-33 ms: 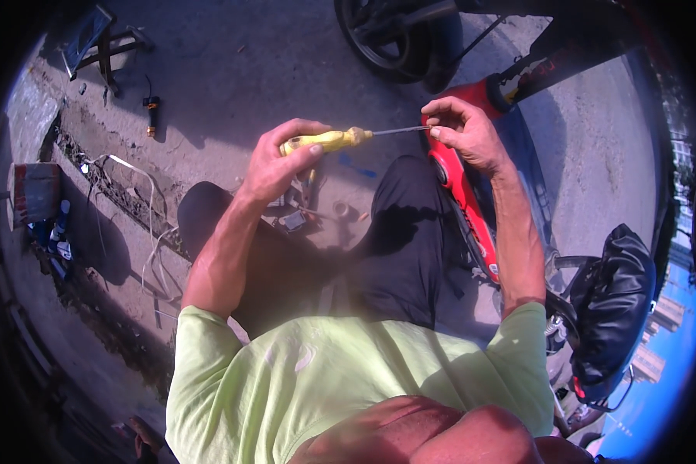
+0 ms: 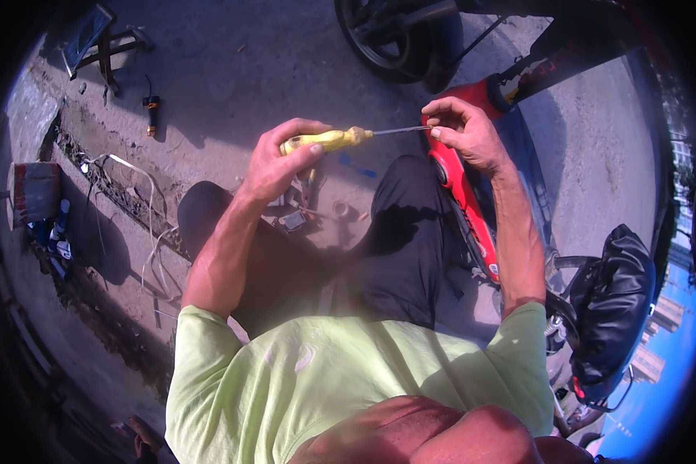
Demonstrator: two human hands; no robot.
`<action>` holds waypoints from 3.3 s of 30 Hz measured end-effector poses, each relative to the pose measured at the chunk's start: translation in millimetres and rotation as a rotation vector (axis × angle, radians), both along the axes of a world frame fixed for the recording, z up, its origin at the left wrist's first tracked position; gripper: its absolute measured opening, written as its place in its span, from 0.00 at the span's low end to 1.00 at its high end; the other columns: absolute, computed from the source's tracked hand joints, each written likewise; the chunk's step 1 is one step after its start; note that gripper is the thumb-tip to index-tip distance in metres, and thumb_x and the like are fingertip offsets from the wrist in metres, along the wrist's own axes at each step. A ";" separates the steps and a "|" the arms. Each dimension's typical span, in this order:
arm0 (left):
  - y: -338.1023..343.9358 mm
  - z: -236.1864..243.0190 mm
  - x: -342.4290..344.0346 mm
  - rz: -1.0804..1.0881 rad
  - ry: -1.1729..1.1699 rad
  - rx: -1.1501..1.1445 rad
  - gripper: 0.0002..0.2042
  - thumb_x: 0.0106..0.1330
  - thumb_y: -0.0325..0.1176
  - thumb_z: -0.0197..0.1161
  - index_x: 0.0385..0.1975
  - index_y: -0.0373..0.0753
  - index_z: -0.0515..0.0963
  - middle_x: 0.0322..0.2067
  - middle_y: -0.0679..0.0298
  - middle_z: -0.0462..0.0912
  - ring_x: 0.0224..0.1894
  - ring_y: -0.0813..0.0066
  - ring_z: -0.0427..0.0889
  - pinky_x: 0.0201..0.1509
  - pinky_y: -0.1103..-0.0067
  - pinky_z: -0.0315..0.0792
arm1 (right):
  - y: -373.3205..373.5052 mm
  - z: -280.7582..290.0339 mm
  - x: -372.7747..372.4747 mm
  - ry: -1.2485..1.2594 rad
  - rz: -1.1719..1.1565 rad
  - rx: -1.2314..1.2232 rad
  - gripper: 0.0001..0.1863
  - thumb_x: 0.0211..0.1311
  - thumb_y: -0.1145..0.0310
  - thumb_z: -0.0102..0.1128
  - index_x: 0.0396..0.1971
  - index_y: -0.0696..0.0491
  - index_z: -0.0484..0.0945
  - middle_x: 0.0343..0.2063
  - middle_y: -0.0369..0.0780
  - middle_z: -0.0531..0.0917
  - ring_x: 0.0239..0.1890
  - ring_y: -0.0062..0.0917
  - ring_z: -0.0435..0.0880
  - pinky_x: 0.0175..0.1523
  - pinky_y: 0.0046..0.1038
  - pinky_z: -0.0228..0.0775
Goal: The person works on an electric scooter by unscrewing components with a screwdriver, manipulating wires, and handling small metal parts by hand.
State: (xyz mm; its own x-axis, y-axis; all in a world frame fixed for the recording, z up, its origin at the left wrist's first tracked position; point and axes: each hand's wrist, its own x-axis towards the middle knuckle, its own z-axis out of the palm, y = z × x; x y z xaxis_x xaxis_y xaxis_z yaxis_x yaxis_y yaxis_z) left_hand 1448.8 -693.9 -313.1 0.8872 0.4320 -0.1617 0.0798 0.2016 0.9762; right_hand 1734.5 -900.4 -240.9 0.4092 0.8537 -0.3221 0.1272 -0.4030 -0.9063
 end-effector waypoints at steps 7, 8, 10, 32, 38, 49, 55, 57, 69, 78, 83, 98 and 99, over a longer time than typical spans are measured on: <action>0.7 -7.8 -0.2 0.022 -0.006 -0.051 0.18 0.67 0.36 0.67 0.53 0.32 0.80 0.29 0.68 0.80 0.26 0.85 0.74 0.30 0.84 0.70 | 3.1 3.5 2.4 -0.067 0.093 -0.029 0.17 0.61 0.80 0.63 0.51 0.57 0.82 0.42 0.35 0.84 0.47 0.18 0.83 0.56 0.24 0.76; 0.7 -7.7 0.1 0.015 0.005 -0.057 0.18 0.67 0.35 0.67 0.54 0.33 0.80 0.30 0.68 0.80 0.27 0.84 0.74 0.31 0.84 0.71 | 3.3 8.5 2.1 -0.067 0.109 -0.051 0.17 0.61 0.80 0.64 0.51 0.57 0.82 0.42 0.34 0.84 0.47 0.17 0.82 0.58 0.24 0.75; -6.6 -6.2 0.9 0.017 -0.124 0.139 0.17 0.67 0.30 0.67 0.55 0.33 0.80 0.34 0.68 0.80 0.30 0.83 0.75 0.34 0.83 0.72 | 4.1 16.2 7.3 -0.151 0.178 -0.077 0.17 0.60 0.79 0.64 0.51 0.57 0.82 0.41 0.34 0.84 0.46 0.17 0.83 0.58 0.24 0.76; -38.0 13.6 23.9 -0.027 -0.036 -0.359 0.18 0.69 0.36 0.64 0.55 0.34 0.77 0.27 0.67 0.78 0.25 0.83 0.72 0.30 0.83 0.67 | -4.3 94.0 13.1 -0.540 0.325 0.000 0.17 0.56 0.79 0.63 0.47 0.56 0.83 0.38 0.36 0.87 0.42 0.21 0.85 0.52 0.24 0.78; -44.8 -4.0 31.5 -0.037 -0.134 -0.650 0.18 0.70 0.36 0.63 0.55 0.33 0.76 0.26 0.65 0.77 0.23 0.78 0.72 0.30 0.78 0.70 | -11.6 79.1 17.7 -0.171 0.088 0.131 0.19 0.58 0.77 0.67 0.52 0.56 0.82 0.39 0.38 0.87 0.42 0.23 0.87 0.52 0.26 0.81; -48.0 -10.9 35.4 -0.055 -0.288 -0.757 0.21 0.68 0.39 0.65 0.57 0.35 0.75 0.28 0.63 0.77 0.26 0.73 0.75 0.33 0.73 0.72 | -2.6 16.3 -10.8 0.714 -0.236 0.763 0.12 0.67 0.81 0.64 0.49 0.54 0.83 0.42 0.41 0.87 0.36 0.22 0.89 0.38 0.21 0.81; -65.5 13.1 45.0 0.077 -0.276 -0.409 0.20 0.70 0.35 0.64 0.59 0.36 0.75 0.34 0.62 0.81 0.29 0.80 0.79 0.33 0.81 0.73 | 3.1 31.9 -8.0 0.694 -0.317 0.817 0.08 0.69 0.73 0.66 0.46 0.55 0.85 0.40 0.41 0.89 0.34 0.20 0.88 0.33 0.18 0.75; -74.5 32.1 56.4 0.132 -0.293 -0.350 0.19 0.70 0.32 0.64 0.58 0.35 0.76 0.37 0.64 0.82 0.30 0.82 0.79 0.33 0.83 0.73 | 2.2 42.9 -4.4 0.714 -0.331 0.806 0.08 0.70 0.69 0.66 0.45 0.55 0.86 0.37 0.39 0.88 0.33 0.19 0.87 0.33 0.18 0.75; -81.8 169.0 120.3 0.446 -0.605 0.553 0.17 0.64 0.25 0.70 0.53 0.35 0.79 0.41 0.61 0.87 0.39 0.78 0.86 0.44 0.80 0.80 | 27.9 147.9 43.9 0.487 -0.330 0.984 0.13 0.73 0.61 0.64 0.49 0.53 0.81 0.41 0.36 0.84 0.34 0.15 0.79 0.37 0.19 0.71; -64.6 227.9 158.9 0.548 -0.630 0.949 0.14 0.61 0.35 0.70 0.43 0.42 0.76 0.29 0.55 0.84 0.29 0.53 0.86 0.32 0.64 0.81 | 74.1 201.0 66.9 0.313 -0.466 0.908 0.10 0.77 0.61 0.55 0.34 0.48 0.76 0.17 0.27 0.67 0.18 0.12 0.65 0.23 0.15 0.61; -55.1 240.6 170.3 0.543 -0.752 0.983 0.11 0.65 0.36 0.67 0.40 0.40 0.72 0.28 0.54 0.81 0.28 0.53 0.85 0.30 0.64 0.79 | 71.6 200.9 108.8 0.321 -0.275 0.919 0.08 0.76 0.63 0.56 0.39 0.51 0.78 0.22 0.29 0.72 0.22 0.14 0.71 0.28 0.18 0.67; -43.6 256.2 173.6 0.352 -0.617 1.074 0.09 0.69 0.31 0.59 0.42 0.34 0.72 0.28 0.48 0.82 0.30 0.52 0.86 0.32 0.61 0.80 | 69.5 195.3 136.8 0.464 -0.417 0.914 0.11 0.77 0.63 0.52 0.35 0.53 0.76 0.28 0.33 0.77 0.27 0.16 0.73 0.32 0.21 0.64; -42.1 265.2 172.3 0.291 -0.577 1.066 0.08 0.69 0.31 0.58 0.42 0.33 0.72 0.29 0.47 0.82 0.31 0.52 0.87 0.33 0.61 0.80 | 68.2 200.0 133.4 0.437 -0.435 0.907 0.12 0.77 0.63 0.49 0.34 0.53 0.75 0.27 0.32 0.76 0.26 0.16 0.72 0.32 0.21 0.64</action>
State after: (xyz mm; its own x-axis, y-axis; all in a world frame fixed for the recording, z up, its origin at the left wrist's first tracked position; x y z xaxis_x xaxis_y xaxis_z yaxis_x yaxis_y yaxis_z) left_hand 1621.1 -736.0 -47.9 0.5619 0.3005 0.7707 -0.3294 -0.7733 0.5417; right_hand 1867.9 -832.2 -40.9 0.7363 0.6570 0.1618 -0.2689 0.5037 -0.8210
